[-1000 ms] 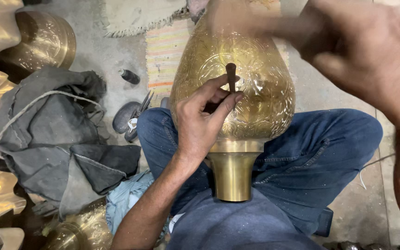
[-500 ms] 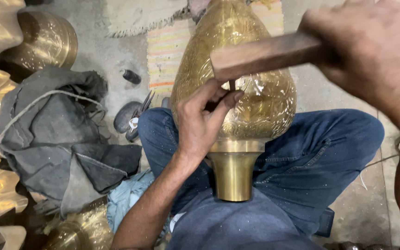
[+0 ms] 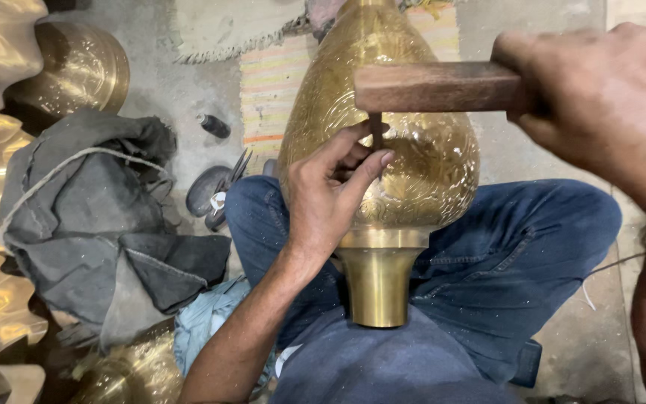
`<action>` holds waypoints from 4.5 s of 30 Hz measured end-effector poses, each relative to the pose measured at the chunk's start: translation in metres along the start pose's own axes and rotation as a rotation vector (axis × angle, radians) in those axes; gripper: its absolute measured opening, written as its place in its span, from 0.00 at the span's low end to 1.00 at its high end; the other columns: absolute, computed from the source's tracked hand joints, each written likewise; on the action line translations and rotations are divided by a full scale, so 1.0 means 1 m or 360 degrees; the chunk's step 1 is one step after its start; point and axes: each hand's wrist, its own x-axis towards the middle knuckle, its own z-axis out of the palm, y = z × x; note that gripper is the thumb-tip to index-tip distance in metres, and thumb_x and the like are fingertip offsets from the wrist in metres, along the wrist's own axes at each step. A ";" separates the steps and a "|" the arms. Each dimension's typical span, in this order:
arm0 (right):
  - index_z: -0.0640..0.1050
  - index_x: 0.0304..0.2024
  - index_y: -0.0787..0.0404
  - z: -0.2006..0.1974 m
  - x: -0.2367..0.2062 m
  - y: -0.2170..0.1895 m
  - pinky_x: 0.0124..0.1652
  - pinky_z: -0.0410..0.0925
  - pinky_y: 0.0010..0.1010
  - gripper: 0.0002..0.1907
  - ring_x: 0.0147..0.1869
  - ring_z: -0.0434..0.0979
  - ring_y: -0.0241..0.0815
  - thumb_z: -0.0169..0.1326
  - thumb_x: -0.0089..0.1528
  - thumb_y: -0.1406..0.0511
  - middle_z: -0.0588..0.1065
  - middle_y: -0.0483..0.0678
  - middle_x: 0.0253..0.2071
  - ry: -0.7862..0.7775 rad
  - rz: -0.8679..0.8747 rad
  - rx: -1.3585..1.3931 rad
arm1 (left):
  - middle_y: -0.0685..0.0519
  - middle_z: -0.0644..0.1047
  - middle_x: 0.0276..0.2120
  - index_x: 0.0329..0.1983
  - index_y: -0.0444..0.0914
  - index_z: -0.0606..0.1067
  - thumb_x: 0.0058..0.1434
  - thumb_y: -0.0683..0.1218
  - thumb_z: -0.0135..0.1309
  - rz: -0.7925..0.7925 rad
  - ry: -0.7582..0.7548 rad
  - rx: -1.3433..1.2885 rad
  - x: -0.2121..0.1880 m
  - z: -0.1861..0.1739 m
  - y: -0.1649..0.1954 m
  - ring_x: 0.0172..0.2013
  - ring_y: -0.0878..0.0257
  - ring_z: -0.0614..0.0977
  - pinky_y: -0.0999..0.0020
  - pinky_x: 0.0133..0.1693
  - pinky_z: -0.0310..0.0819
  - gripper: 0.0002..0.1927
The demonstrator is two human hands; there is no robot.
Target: The person sits cross-legged on the floor with a large brass vessel on their lap and decorates its surface by hand. They hold a small punch against the brass and strike it with a wooden mallet, repositioning the punch repeatedly to work the engraved pattern across the vessel body.
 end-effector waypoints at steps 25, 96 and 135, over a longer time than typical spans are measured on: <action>0.76 0.46 0.62 -0.001 0.006 -0.005 0.35 0.72 0.41 0.11 0.34 0.81 0.49 0.64 0.64 0.67 0.76 0.51 0.32 0.0039 0.0341 0.0973 | 0.53 0.85 0.31 0.58 0.36 0.78 0.66 0.47 0.64 0.0016 -0.0014 -0.0098 -0.001 -0.003 0.002 0.33 0.69 0.87 0.73 0.35 0.83 0.19; 0.74 0.50 0.60 0.003 -0.007 -0.004 0.38 0.72 0.43 0.17 0.37 0.80 0.49 0.63 0.62 0.63 0.75 0.50 0.33 0.0106 0.0189 0.0749 | 0.54 0.85 0.32 0.56 0.37 0.79 0.66 0.47 0.64 0.0072 -0.0049 -0.0035 -0.004 -0.004 -0.004 0.33 0.68 0.87 0.72 0.35 0.83 0.18; 0.76 0.44 0.59 -0.019 -0.010 -0.022 0.36 0.71 0.42 0.16 0.37 0.81 0.49 0.67 0.59 0.62 0.75 0.50 0.31 0.0185 0.0053 0.0197 | 0.51 0.85 0.36 0.52 0.36 0.80 0.65 0.45 0.66 0.0145 -0.0072 -0.0014 -0.005 -0.008 -0.003 0.35 0.66 0.87 0.71 0.37 0.83 0.15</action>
